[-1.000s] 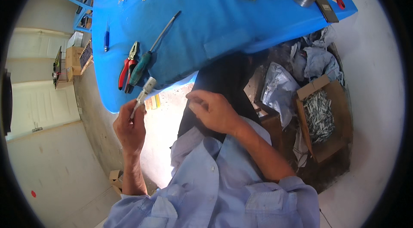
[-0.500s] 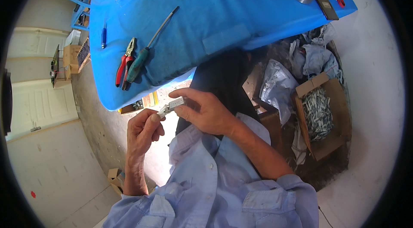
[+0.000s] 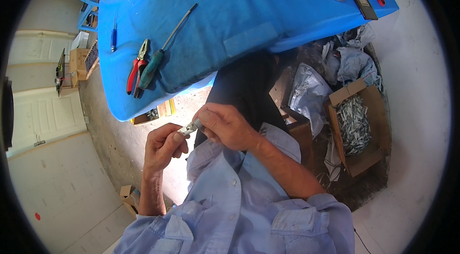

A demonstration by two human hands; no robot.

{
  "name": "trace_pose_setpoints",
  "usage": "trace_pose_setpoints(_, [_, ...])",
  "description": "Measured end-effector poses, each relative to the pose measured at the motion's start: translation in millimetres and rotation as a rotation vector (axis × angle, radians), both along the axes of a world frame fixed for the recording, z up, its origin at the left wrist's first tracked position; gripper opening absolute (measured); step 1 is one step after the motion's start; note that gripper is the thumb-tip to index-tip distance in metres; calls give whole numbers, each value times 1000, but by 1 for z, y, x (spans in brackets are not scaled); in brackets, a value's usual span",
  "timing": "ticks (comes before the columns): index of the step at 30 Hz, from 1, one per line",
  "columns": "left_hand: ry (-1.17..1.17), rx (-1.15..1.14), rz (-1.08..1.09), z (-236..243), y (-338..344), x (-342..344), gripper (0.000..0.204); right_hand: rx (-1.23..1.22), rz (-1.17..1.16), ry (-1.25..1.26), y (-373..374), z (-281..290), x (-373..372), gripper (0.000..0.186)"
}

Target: The person uses pliers and a screwdriver to disassemble and adjust small metal nozzle components on a blue table, handling the items one at a time.

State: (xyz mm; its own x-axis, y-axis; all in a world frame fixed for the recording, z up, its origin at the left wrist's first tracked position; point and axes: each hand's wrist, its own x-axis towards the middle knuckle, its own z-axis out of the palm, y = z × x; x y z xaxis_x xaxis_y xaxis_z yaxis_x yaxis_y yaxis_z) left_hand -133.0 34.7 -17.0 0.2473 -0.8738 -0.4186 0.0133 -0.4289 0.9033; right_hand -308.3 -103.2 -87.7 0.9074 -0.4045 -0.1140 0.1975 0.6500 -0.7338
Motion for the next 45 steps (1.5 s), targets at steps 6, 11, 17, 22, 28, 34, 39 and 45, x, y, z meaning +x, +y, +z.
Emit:
trace_pose_setpoints(6, [71,53,-2,-3,-2,7,27,270,53,-6,2,-2,-3,33])
trace_pose_setpoints(11, [166,117,116,-36,8,6,25,231,66,-55,8,11,4,35])
trace_pose_setpoints(17, [106,70,212,-41,16,20,22,113,-83,19,3,0,3,37])
trace_pose_setpoints(22, [171,6,290,-39,16,20,20,111,-97,61,4,-6,10,37])
trace_pose_setpoints(28, [185,-39,253,-37,13,18,23,133,-74,80,3,-9,7,36])
trace_pose_setpoints(34, [173,2,255,-35,7,12,25,137,-57,71,2,-13,7,33])
trace_pose_setpoints(39, [202,-18,234,-38,9,11,27,147,-83,108,4,-18,7,27])
trace_pose_setpoints(45, [261,-89,200,-47,14,13,30,199,-100,129,3,-19,7,25])
